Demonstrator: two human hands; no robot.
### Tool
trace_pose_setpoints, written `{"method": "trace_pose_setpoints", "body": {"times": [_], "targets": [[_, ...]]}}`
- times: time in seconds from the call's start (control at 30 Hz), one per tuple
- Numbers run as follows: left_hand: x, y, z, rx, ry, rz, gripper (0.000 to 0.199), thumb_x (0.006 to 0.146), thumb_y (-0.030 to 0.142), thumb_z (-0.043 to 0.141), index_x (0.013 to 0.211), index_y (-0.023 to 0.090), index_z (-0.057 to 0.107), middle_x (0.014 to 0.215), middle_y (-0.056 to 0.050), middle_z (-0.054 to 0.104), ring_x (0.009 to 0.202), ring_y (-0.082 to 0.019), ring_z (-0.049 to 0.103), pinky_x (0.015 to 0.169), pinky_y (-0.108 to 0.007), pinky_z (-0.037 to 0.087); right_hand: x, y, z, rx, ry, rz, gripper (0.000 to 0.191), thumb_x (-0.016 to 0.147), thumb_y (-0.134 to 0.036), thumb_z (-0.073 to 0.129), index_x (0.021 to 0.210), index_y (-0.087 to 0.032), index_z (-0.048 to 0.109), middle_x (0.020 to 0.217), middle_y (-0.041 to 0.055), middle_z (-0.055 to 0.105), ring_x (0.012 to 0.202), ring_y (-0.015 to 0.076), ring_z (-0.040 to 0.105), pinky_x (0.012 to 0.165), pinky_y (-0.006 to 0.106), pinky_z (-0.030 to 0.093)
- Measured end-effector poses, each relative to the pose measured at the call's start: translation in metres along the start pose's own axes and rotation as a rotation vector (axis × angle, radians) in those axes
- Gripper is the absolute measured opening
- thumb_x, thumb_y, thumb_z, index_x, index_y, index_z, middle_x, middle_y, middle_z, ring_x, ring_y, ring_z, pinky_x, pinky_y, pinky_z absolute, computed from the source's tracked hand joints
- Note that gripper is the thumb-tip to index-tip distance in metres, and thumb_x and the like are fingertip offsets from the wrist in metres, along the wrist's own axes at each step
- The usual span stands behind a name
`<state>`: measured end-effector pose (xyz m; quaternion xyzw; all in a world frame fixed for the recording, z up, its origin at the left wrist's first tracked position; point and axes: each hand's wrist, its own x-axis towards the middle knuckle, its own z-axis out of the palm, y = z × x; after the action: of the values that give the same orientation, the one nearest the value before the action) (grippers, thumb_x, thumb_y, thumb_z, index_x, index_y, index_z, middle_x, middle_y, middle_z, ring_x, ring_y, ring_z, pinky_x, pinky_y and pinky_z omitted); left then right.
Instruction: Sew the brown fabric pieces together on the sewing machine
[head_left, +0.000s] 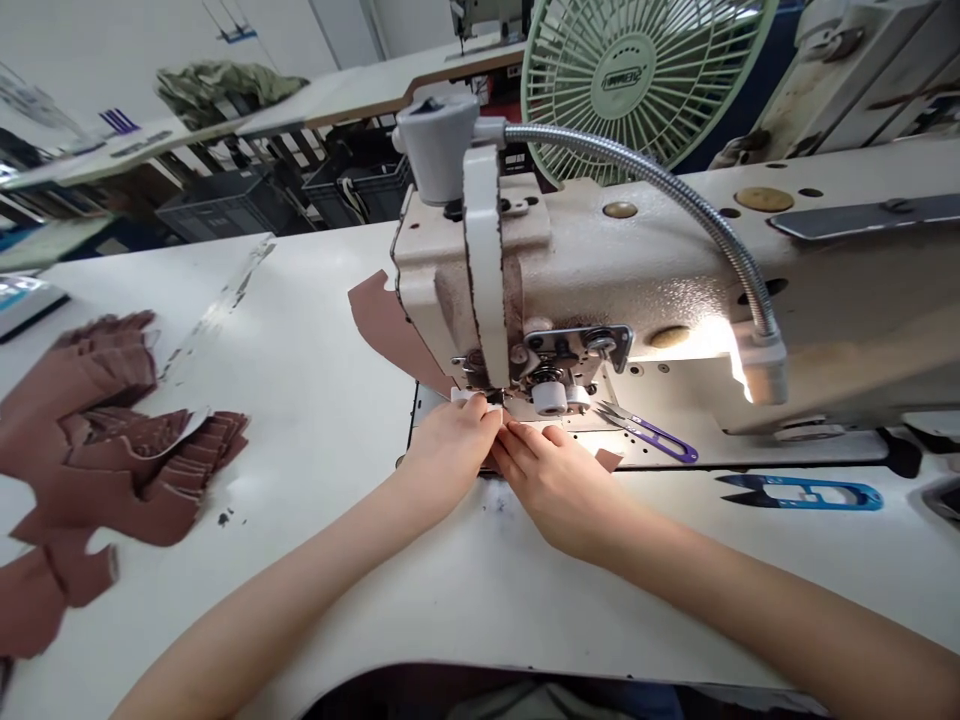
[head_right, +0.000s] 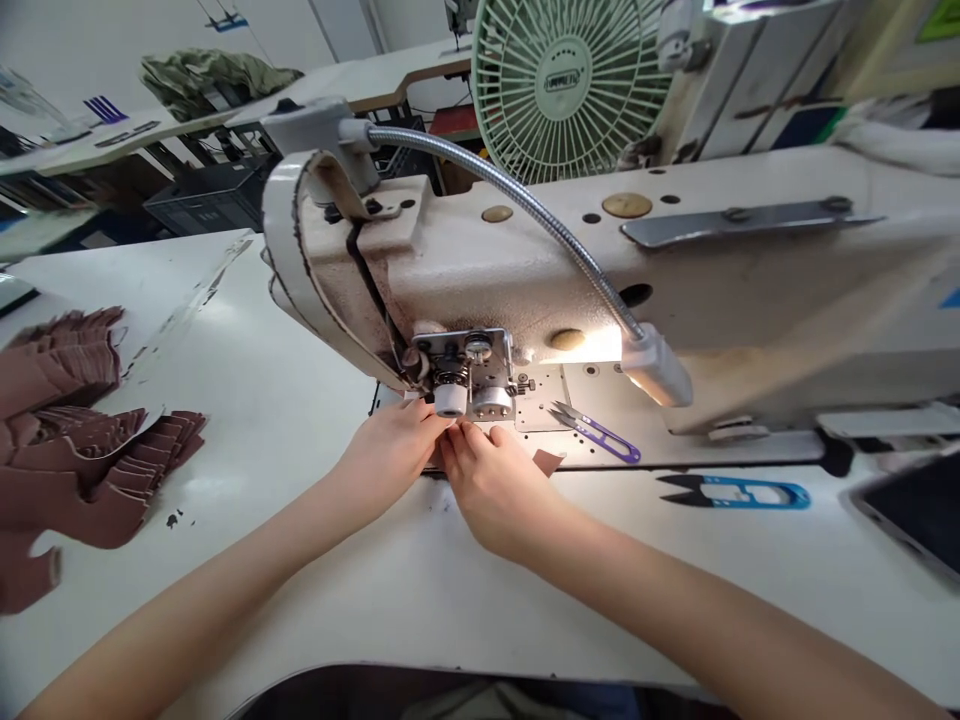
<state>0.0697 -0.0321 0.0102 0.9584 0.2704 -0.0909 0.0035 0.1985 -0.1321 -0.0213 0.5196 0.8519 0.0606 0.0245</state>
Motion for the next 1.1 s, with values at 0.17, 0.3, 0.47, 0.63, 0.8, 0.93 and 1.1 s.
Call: {"method": "trace_pose_setpoints", "body": {"times": [0.17, 0.3, 0.47, 0.63, 0.8, 0.93, 1.1], "targets": [[0.000, 0.001, -0.001, -0.016, 0.007, -0.003, 0.020, 0.082, 0.004, 0.043, 0.083, 0.014, 0.060, 0.079, -0.007, 0.060, 0.069, -0.020, 0.059, 0.058, -0.028, 0.043, 0.013, -0.017, 0.004, 0.025, -0.018, 0.099, 0.041, 0.082, -0.020, 0.050, 0.117, -0.002, 0.062, 0.122, 0.0266, 0.057, 0.112, 0.0368, 0.046, 0.064, 0.041, 0.044], [0.002, -0.006, -0.007, -0.076, 0.025, 0.069, 0.021, 0.083, 0.007, 0.041, 0.074, 0.016, 0.057, 0.071, -0.005, 0.059, 0.066, -0.018, 0.058, 0.058, -0.027, 0.044, 0.024, -0.032, -0.001, 0.125, -0.009, 0.187, 0.038, 0.087, -0.026, 0.052, 0.111, 0.000, 0.064, 0.116, 0.0293, 0.060, 0.114, 0.0404, 0.047, 0.073, 0.045, 0.045], [0.006, -0.015, -0.012, -0.136, 0.027, 0.060, 0.027, 0.086, 0.012, 0.039, 0.065, 0.017, 0.056, 0.064, -0.002, 0.058, 0.060, -0.015, 0.056, 0.052, -0.024, 0.039, 0.023, -0.022, -0.014, 0.457, 0.090, 0.220, 0.033, 0.093, -0.030, 0.045, 0.103, -0.004, 0.063, 0.108, 0.0208, 0.066, 0.109, 0.0304, 0.056, 0.085, 0.040, 0.048], [0.010, -0.012, -0.004, -0.086, 0.058, 0.086, 0.026, 0.083, 0.009, 0.040, 0.063, 0.017, 0.055, 0.062, -0.003, 0.059, 0.059, -0.016, 0.056, 0.052, -0.025, 0.039, 0.018, -0.017, 0.001, 0.384, 0.145, 0.107, 0.020, 0.083, -0.010, 0.047, 0.086, -0.006, 0.067, 0.099, 0.0181, 0.068, 0.107, 0.0298, 0.058, 0.090, 0.038, 0.048], [0.014, -0.009, -0.003, -0.060, 0.106, 0.065, 0.024, 0.078, 0.006, 0.041, 0.062, 0.017, 0.054, 0.058, -0.003, 0.056, 0.058, -0.017, 0.056, 0.052, -0.026, 0.040, 0.020, -0.029, 0.016, 0.153, 0.243, 0.070, 0.027, 0.087, -0.012, 0.047, 0.104, -0.004, 0.066, 0.107, 0.0171, 0.066, 0.107, 0.0297, 0.056, 0.091, 0.040, 0.048], [0.008, -0.017, -0.006, -0.157, 0.109, 0.060, 0.027, 0.080, 0.010, 0.041, 0.058, 0.019, 0.053, 0.058, -0.001, 0.055, 0.056, -0.015, 0.054, 0.051, -0.024, 0.038, 0.020, -0.034, 0.014, 0.144, 0.238, 0.156, 0.032, 0.094, -0.027, 0.046, 0.112, -0.006, 0.063, 0.107, 0.0176, 0.063, 0.095, 0.0264, 0.058, 0.077, 0.038, 0.052], [0.000, -0.025, -0.001, -0.323, 0.128, 0.109, 0.028, 0.084, 0.013, 0.042, 0.066, 0.021, 0.063, 0.070, 0.000, 0.060, 0.069, -0.014, 0.058, 0.058, -0.022, 0.043, 0.016, -0.038, 0.016, 0.075, 0.268, 0.032, 0.038, 0.090, -0.014, 0.045, 0.119, 0.006, 0.056, 0.121, 0.0268, 0.058, 0.112, 0.0321, 0.053, 0.088, 0.042, 0.048]]}}
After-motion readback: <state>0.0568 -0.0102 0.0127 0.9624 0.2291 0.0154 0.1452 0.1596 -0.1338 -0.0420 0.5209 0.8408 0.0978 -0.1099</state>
